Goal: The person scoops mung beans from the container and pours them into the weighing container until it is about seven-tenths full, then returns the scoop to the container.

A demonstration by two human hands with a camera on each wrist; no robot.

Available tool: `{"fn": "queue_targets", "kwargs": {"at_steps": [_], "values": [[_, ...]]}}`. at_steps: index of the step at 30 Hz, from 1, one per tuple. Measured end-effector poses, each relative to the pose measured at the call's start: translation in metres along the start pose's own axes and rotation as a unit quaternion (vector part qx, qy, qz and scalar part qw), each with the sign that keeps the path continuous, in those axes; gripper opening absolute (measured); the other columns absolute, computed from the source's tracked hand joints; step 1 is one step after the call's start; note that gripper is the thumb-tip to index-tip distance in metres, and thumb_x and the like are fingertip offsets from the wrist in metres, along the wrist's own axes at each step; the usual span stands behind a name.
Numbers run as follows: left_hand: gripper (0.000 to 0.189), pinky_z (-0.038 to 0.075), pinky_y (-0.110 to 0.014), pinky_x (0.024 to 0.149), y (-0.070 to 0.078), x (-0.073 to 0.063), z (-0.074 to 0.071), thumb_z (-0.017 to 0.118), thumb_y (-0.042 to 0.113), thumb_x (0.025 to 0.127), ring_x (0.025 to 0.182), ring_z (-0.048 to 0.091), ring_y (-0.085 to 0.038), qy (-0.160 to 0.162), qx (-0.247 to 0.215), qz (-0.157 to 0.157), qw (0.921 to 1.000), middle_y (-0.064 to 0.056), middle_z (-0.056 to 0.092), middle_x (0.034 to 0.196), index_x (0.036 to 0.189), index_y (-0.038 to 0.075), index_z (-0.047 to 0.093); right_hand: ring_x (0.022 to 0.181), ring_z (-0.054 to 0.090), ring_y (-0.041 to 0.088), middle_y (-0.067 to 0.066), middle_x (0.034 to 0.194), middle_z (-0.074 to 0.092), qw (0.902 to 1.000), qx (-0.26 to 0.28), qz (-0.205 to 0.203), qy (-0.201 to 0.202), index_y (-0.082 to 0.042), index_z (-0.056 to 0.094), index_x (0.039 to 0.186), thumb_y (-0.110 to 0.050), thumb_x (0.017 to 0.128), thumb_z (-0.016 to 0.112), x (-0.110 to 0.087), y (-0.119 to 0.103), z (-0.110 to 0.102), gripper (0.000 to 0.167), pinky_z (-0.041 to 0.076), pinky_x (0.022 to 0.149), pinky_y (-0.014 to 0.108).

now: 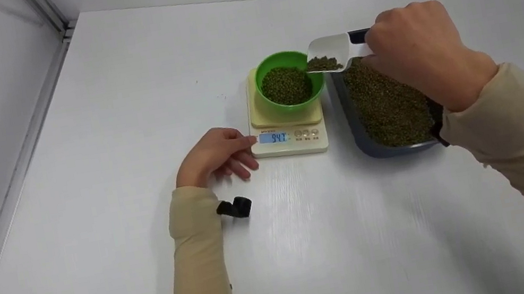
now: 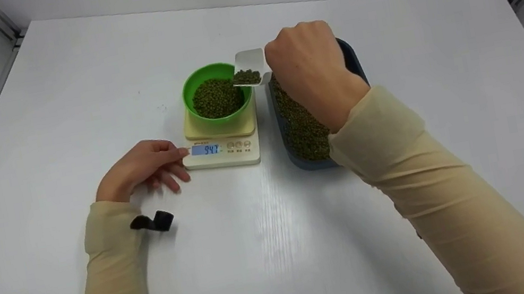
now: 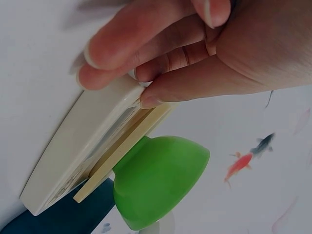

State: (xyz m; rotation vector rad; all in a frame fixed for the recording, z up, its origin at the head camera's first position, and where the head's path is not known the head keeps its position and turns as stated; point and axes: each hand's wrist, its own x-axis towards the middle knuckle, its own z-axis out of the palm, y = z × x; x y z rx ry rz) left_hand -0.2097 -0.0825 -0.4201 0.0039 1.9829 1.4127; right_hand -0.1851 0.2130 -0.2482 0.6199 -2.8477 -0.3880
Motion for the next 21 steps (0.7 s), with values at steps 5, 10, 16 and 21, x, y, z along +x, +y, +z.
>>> {"fn": "queue_targets", "kwargs": {"at_steps": [5, 10, 16, 21], "values": [[0.037, 0.041, -0.021, 0.044, 0.001, 0.0, 0.0, 0.063, 0.04, 0.081, 0.067, 0.066, -0.027, 0.0, -0.003, -0.003, 1.0, -0.013, 0.068, 0.082, 0.093, 0.005, 0.06, 0.043, 0.03, 0.019, 0.005, 0.051, 0.037, 1.0, 0.002, -0.002, 0.0, -0.007, 0.041, 0.048, -0.02, 0.082, 0.057, 0.002, -0.004, -0.002, 0.04, 0.028, 0.036, 0.033], [0.037, 0.04, -0.02, 0.044, 0.0, 0.001, -0.001, 0.063, 0.038, 0.082, 0.067, 0.066, -0.027, -0.001, -0.009, -0.005, 0.9999, -0.014, 0.068, 0.082, 0.093, 0.004, 0.06, 0.043, 0.028, 0.018, 0.005, 0.05, 0.036, 0.9992, 0.01, -0.014, 0.035, -0.009, 0.036, 0.046, -0.01, 0.077, 0.053, 0.0, -0.009, 0.0, 0.036, 0.026, 0.035, 0.033], [0.038, 0.04, -0.021, 0.043, 0.0, 0.001, 0.0, 0.063, 0.039, 0.081, 0.066, 0.066, -0.027, 0.002, -0.006, -0.004, 1.0, -0.014, 0.068, 0.081, 0.092, 0.004, 0.06, 0.042, 0.028, 0.018, 0.007, 0.05, 0.038, 0.9983, 0.013, -0.025, 0.052, -0.008, 0.037, 0.046, -0.008, 0.076, 0.055, -0.002, -0.018, 0.0, 0.035, 0.026, 0.035, 0.033], [0.035, 0.04, -0.021, 0.044, 0.009, -0.01, 0.003, 0.062, 0.037, 0.083, 0.067, 0.066, -0.027, 0.004, -0.002, -0.008, 1.0, -0.014, 0.068, 0.082, 0.093, 0.003, 0.06, 0.041, 0.033, 0.02, 0.009, 0.052, 0.039, 0.9971, -0.018, -0.033, 0.066, -0.005, 0.043, 0.048, 0.001, 0.077, 0.051, -0.003, -0.027, 0.001, 0.03, 0.027, 0.033, 0.033]]}}
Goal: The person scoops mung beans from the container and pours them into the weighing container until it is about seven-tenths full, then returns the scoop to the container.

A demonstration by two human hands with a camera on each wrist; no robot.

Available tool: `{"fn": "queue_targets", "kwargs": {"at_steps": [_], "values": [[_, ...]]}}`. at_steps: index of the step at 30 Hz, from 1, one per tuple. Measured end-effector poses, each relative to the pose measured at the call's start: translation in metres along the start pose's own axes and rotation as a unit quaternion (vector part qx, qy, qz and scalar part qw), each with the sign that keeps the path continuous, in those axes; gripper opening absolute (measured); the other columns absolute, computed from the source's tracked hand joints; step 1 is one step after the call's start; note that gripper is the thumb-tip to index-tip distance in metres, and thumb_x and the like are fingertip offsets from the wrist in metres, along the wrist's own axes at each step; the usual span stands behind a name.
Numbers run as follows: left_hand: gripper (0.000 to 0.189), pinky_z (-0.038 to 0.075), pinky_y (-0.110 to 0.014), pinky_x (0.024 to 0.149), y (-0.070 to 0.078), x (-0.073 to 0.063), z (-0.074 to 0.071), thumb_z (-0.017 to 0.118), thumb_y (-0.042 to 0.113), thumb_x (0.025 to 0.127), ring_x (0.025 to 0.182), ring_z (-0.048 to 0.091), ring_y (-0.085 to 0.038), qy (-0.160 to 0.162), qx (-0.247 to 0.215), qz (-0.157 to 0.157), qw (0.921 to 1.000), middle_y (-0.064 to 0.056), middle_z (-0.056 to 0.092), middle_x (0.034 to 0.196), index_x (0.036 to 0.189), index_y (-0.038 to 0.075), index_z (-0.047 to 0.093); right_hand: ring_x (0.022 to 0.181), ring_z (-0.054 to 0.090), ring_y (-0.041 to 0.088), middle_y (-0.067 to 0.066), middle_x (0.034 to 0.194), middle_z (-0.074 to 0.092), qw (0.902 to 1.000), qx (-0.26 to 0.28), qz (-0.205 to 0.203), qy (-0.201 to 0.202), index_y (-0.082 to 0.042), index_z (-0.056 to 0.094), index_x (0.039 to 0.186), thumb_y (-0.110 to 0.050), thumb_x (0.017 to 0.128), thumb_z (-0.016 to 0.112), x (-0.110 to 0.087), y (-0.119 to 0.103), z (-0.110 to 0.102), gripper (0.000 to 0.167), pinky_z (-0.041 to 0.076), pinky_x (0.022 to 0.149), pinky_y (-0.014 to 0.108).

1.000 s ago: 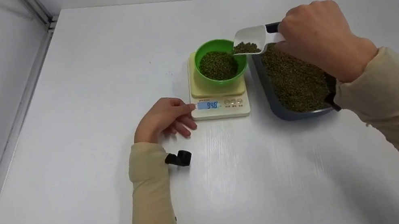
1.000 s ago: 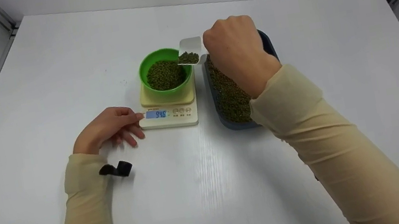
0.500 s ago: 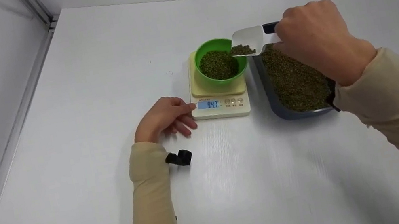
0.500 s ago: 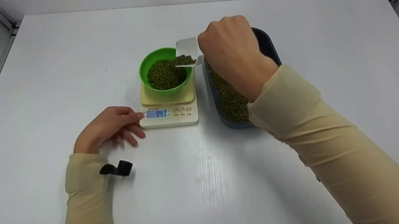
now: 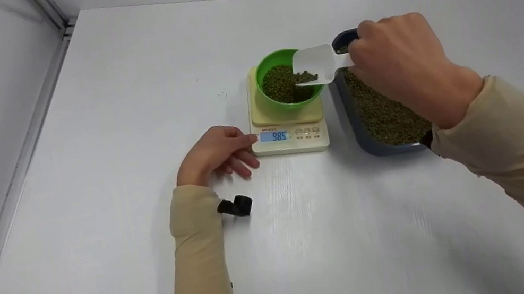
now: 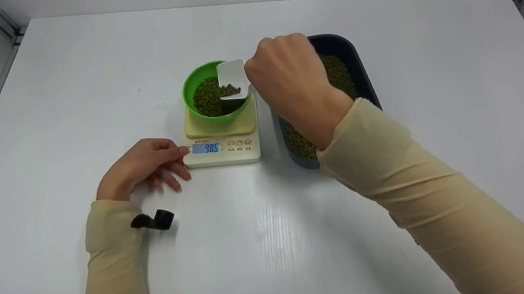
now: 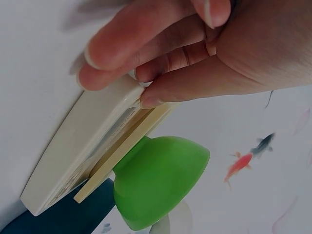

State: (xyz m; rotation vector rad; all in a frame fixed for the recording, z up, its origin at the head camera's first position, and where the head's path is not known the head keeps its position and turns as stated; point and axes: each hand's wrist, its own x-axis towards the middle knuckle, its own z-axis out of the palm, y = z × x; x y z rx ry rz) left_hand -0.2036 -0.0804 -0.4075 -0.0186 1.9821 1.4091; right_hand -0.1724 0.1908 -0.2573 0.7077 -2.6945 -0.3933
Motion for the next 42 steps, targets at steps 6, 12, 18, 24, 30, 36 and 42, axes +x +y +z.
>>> {"fn": "queue_targets", "kwargs": {"at_steps": [6, 12, 18, 24, 30, 36, 42], "values": [[0.037, 0.04, -0.021, 0.045, 0.002, -0.002, 0.0, 0.061, 0.037, 0.083, 0.07, 0.066, -0.028, -0.003, 0.002, -0.004, 1.0, -0.014, 0.068, 0.083, 0.094, 0.003, 0.059, 0.043, 0.04, 0.025, 0.012, 0.055, 0.038, 0.9983, -0.051, -0.016, -0.023, 0.001, 0.05, 0.057, 0.012, 0.078, 0.047, 0.0, -0.012, 0.0, 0.024, 0.032, 0.033, 0.035], [0.039, 0.04, -0.021, 0.043, -0.009, 0.01, -0.003, 0.064, 0.041, 0.08, 0.067, 0.066, -0.028, -0.002, -0.004, -0.002, 1.0, -0.013, 0.068, 0.082, 0.093, 0.005, 0.06, 0.045, 0.042, 0.025, 0.011, 0.056, 0.036, 0.9965, -0.078, -0.017, -0.026, 0.004, 0.051, 0.06, 0.01, 0.08, 0.049, 0.0, -0.022, 0.0, 0.021, 0.035, 0.035, 0.036], [0.038, 0.04, -0.021, 0.043, -0.01, 0.01, -0.004, 0.064, 0.04, 0.08, 0.066, 0.066, -0.028, 0.0, -0.004, 0.007, 1.0, -0.014, 0.068, 0.081, 0.092, 0.004, 0.06, 0.046, 0.044, 0.028, 0.013, 0.056, 0.038, 0.9975, -0.069, -0.006, -0.014, 0.004, 0.052, 0.059, 0.008, 0.081, 0.05, -0.003, -0.022, -0.003, 0.023, 0.036, 0.035, 0.038], [0.038, 0.041, -0.021, 0.044, -0.012, 0.011, -0.006, 0.064, 0.04, 0.08, 0.067, 0.066, -0.028, 0.004, 0.0, 0.005, 1.0, -0.013, 0.068, 0.081, 0.092, 0.004, 0.06, 0.045, 0.04, 0.025, 0.012, 0.056, 0.035, 0.9959, -0.086, 0.004, 0.027, 0.002, 0.042, 0.054, 0.009, 0.082, 0.048, -0.005, -0.027, 0.002, 0.029, 0.034, 0.035, 0.034], [0.038, 0.041, -0.021, 0.044, -0.015, 0.01, -0.006, 0.063, 0.04, 0.081, 0.066, 0.066, -0.027, 0.003, -0.002, 0.005, 1.0, -0.014, 0.068, 0.081, 0.092, 0.004, 0.061, 0.047, 0.039, 0.024, 0.014, 0.057, 0.038, 0.9919, -0.103, 0.029, 0.07, 0.006, 0.046, 0.059, 0.011, 0.081, 0.045, -0.004, -0.034, 0.007, 0.023, 0.033, 0.034, 0.032], [0.039, 0.04, -0.021, 0.044, -0.014, 0.01, -0.008, 0.063, 0.041, 0.08, 0.067, 0.066, -0.027, 0.005, -0.002, 0.008, 1.0, -0.013, 0.068, 0.081, 0.092, 0.004, 0.06, 0.047, 0.038, 0.023, 0.013, 0.055, 0.037, 0.9902, -0.115, 0.036, 0.071, 0.006, 0.044, 0.058, 0.012, 0.079, 0.045, -0.003, -0.035, 0.009, 0.023, 0.03, 0.034, 0.029], [0.039, 0.04, -0.021, 0.043, -0.017, 0.009, -0.009, 0.062, 0.042, 0.081, 0.067, 0.066, -0.027, 0.002, 0.008, 0.003, 1.0, -0.013, 0.068, 0.081, 0.092, 0.005, 0.061, 0.045, 0.035, 0.02, 0.01, 0.053, 0.033, 0.9884, -0.13, 0.031, 0.071, 0.005, 0.041, 0.056, 0.011, 0.08, 0.044, -0.004, -0.039, 0.013, 0.025, 0.028, 0.033, 0.027]]}}
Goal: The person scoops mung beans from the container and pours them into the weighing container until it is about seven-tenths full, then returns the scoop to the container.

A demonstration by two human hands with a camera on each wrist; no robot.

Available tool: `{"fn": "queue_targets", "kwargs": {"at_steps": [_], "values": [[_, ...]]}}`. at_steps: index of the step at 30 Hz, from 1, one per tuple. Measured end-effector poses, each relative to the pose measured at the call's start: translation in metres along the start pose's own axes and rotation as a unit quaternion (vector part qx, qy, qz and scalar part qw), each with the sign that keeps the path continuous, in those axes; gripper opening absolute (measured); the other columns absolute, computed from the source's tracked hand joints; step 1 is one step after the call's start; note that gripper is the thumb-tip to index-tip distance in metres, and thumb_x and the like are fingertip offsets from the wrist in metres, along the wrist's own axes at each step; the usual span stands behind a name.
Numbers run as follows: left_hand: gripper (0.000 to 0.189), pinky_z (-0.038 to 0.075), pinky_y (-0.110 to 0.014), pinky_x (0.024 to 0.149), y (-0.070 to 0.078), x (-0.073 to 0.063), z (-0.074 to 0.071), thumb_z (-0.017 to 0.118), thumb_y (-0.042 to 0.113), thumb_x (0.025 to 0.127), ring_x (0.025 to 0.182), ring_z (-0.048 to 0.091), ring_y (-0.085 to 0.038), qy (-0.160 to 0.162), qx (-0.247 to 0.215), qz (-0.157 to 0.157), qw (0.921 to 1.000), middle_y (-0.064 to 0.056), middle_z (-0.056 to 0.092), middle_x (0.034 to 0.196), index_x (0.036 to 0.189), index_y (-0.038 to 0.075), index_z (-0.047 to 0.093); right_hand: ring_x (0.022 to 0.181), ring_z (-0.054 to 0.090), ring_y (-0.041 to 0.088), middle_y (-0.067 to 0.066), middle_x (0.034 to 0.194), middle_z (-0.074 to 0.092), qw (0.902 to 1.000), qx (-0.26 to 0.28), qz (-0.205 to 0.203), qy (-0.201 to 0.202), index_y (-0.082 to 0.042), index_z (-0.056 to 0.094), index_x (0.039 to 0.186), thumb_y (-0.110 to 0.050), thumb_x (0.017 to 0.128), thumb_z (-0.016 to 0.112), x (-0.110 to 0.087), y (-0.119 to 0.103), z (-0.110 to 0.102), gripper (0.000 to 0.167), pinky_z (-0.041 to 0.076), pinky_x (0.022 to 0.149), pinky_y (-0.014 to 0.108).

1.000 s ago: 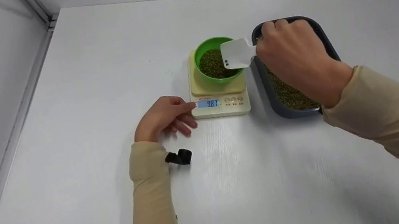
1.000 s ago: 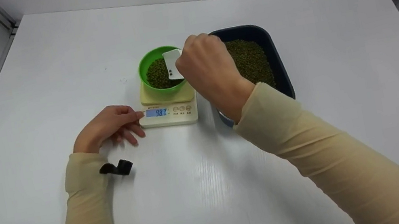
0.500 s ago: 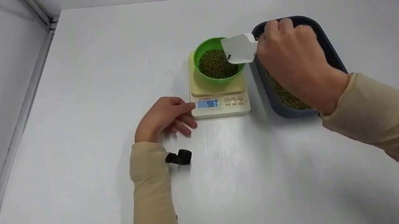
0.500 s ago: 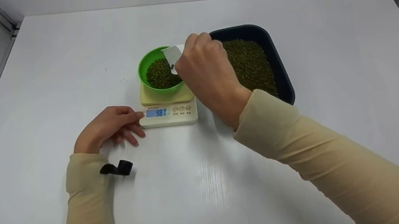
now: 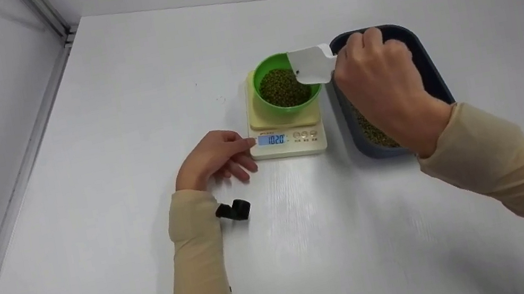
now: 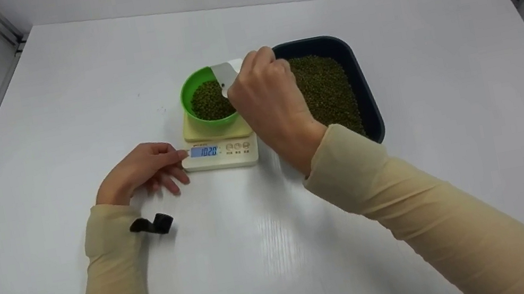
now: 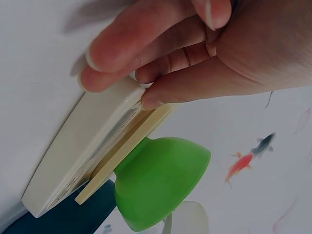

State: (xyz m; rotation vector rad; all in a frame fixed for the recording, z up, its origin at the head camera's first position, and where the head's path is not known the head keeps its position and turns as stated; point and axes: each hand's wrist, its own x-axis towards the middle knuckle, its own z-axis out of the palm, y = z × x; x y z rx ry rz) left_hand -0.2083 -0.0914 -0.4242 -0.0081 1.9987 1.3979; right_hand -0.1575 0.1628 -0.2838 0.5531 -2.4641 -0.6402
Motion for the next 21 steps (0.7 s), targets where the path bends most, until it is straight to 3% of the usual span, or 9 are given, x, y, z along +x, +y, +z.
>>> {"fn": "queue_targets", "kwargs": {"at_steps": [11, 21], "values": [[0.037, 0.04, -0.021, 0.044, 0.0005, 0.0005, -0.0001, 0.062, 0.041, 0.081, 0.066, 0.066, -0.027, 0.002, -0.002, 0.008, 1.0, -0.013, 0.068, 0.081, 0.091, 0.005, 0.061, 0.045, 0.037, 0.023, 0.012, 0.052, 0.035, 0.9999, 0.003, 0.003, 0.016, 0.006, 0.042, 0.056, 0.01, 0.082, 0.044, -0.0003, 0.0036, -0.0079, 0.027, 0.031, 0.033, 0.031], [0.038, 0.04, -0.021, 0.044, -0.0023, 0.0001, -0.0007, 0.063, 0.042, 0.08, 0.067, 0.066, -0.027, 0.0, 0.001, 0.001, 1.0, -0.013, 0.068, 0.082, 0.092, 0.005, 0.061, 0.044, 0.035, 0.02, 0.01, 0.052, 0.032, 0.9999, -0.01, 0.0, -0.006, 0.005, 0.043, 0.057, 0.009, 0.08, 0.048, -0.0029, 0.0001, -0.0013, 0.024, 0.032, 0.034, 0.029]]}}
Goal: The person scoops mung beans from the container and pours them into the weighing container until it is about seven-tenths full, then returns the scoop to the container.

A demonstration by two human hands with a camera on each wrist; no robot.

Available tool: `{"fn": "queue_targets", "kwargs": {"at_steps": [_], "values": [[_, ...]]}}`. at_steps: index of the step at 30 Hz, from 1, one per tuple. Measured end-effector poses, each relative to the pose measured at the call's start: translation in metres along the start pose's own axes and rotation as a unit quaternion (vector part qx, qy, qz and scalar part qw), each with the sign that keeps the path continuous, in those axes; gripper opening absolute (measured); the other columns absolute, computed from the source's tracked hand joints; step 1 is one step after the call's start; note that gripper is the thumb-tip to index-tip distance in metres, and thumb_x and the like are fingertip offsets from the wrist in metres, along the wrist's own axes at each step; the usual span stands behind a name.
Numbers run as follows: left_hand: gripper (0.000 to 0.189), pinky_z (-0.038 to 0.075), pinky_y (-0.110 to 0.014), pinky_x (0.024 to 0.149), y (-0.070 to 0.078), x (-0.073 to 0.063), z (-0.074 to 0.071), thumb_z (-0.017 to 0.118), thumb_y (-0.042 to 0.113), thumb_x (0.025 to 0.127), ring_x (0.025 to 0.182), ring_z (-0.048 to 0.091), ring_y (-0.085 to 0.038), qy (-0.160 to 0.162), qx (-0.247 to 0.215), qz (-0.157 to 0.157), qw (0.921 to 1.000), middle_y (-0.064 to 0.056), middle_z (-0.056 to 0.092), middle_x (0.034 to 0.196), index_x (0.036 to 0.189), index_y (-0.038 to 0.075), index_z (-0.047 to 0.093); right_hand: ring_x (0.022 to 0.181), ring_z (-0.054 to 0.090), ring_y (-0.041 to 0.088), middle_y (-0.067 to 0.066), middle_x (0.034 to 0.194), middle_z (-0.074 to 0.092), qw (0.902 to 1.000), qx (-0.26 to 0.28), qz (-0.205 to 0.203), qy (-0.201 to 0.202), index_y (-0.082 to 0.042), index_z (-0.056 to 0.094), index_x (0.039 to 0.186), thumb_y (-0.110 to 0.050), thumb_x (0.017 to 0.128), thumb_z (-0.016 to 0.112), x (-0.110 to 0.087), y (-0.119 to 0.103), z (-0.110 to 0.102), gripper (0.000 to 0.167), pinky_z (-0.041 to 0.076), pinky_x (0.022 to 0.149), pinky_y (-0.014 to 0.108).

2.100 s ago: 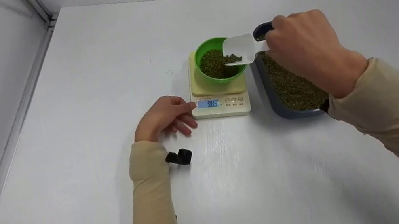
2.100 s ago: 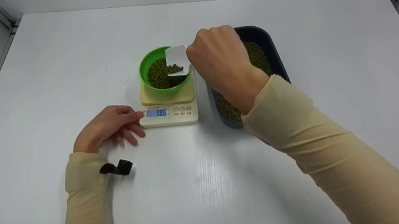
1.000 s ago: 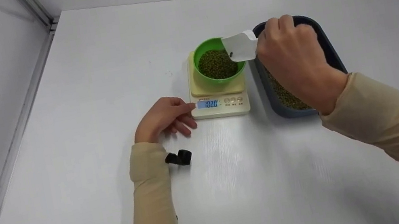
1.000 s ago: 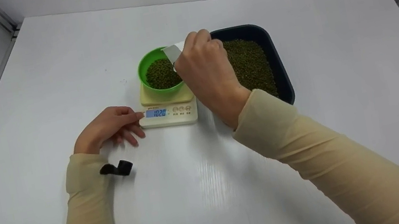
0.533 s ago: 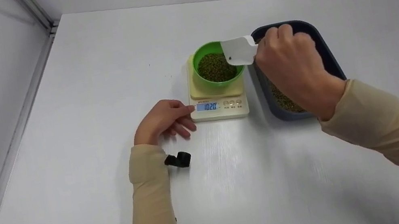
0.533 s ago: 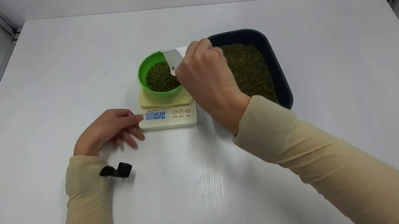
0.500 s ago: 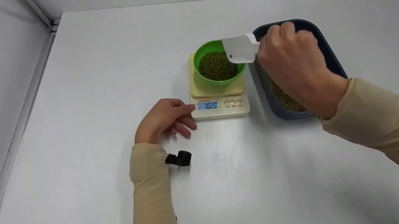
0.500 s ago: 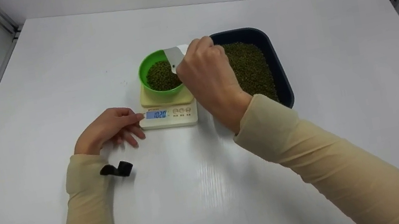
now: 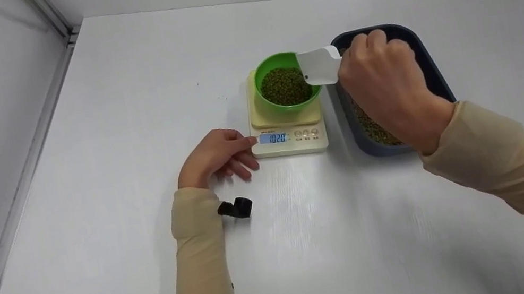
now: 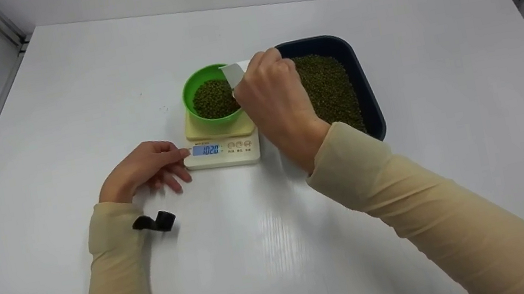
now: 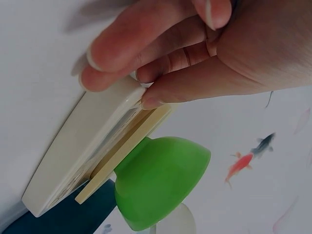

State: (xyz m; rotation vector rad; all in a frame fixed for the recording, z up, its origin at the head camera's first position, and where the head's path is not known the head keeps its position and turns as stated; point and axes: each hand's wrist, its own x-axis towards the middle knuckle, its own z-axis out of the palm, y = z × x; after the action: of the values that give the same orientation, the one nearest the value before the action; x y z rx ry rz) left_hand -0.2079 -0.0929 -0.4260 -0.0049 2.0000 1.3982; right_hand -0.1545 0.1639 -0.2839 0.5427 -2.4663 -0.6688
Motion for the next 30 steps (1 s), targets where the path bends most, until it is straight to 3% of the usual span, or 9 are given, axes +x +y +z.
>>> {"fn": "queue_targets", "kwargs": {"at_steps": [7, 14, 21, 30], "values": [[0.038, 0.04, -0.021, 0.044, 0.0, 0.0, 0.001, 0.063, 0.041, 0.081, 0.067, 0.066, -0.028, 0.002, 0.0, 0.003, 1.0, -0.013, 0.068, 0.081, 0.092, 0.006, 0.062, 0.042, 0.033, 0.019, 0.01, 0.051, 0.031, 0.9985, 0.003, -0.021, 0.051, 0.005, 0.042, 0.057, 0.009, 0.081, 0.045, -0.003, 0.0, 0.004, 0.025, 0.027, 0.033, 0.027], [0.038, 0.04, -0.02, 0.043, -0.001, 0.002, 0.003, 0.063, 0.041, 0.081, 0.068, 0.066, -0.028, 0.0, -0.01, 0.0, 1.0, -0.013, 0.068, 0.081, 0.092, 0.005, 0.061, 0.04, 0.031, 0.018, 0.008, 0.049, 0.029, 0.9985, 0.0, -0.018, 0.051, 0.003, 0.039, 0.055, 0.011, 0.08, 0.045, -0.004, 0.002, 0.005, 0.027, 0.026, 0.033, 0.027], [0.036, 0.04, -0.02, 0.044, 0.0, 0.002, 0.003, 0.062, 0.039, 0.082, 0.065, 0.066, -0.027, 0.0, -0.008, -0.002, 1.0, -0.013, 0.068, 0.081, 0.092, 0.005, 0.061, 0.039, 0.033, 0.02, 0.007, 0.047, 0.032, 0.9968, 0.079, 0.002, 0.013, 0.002, 0.045, 0.056, 0.005, 0.081, 0.052, -0.012, 0.013, 0.01, 0.026, 0.025, 0.033, 0.03], [0.037, 0.04, -0.02, 0.045, 0.0, 0.0, 0.002, 0.062, 0.041, 0.081, 0.067, 0.066, -0.027, 0.001, -0.008, -0.006, 0.9999, -0.013, 0.068, 0.082, 0.093, 0.006, 0.061, 0.039, 0.019, 0.014, 0.001, 0.041, 0.026, 0.9829, 0.179, 0.039, 0.021, -0.009, 0.034, 0.049, -0.018, 0.082, 0.059, -0.04, 0.033, 0.026, 0.042, 0.017, 0.032, 0.029]]}}
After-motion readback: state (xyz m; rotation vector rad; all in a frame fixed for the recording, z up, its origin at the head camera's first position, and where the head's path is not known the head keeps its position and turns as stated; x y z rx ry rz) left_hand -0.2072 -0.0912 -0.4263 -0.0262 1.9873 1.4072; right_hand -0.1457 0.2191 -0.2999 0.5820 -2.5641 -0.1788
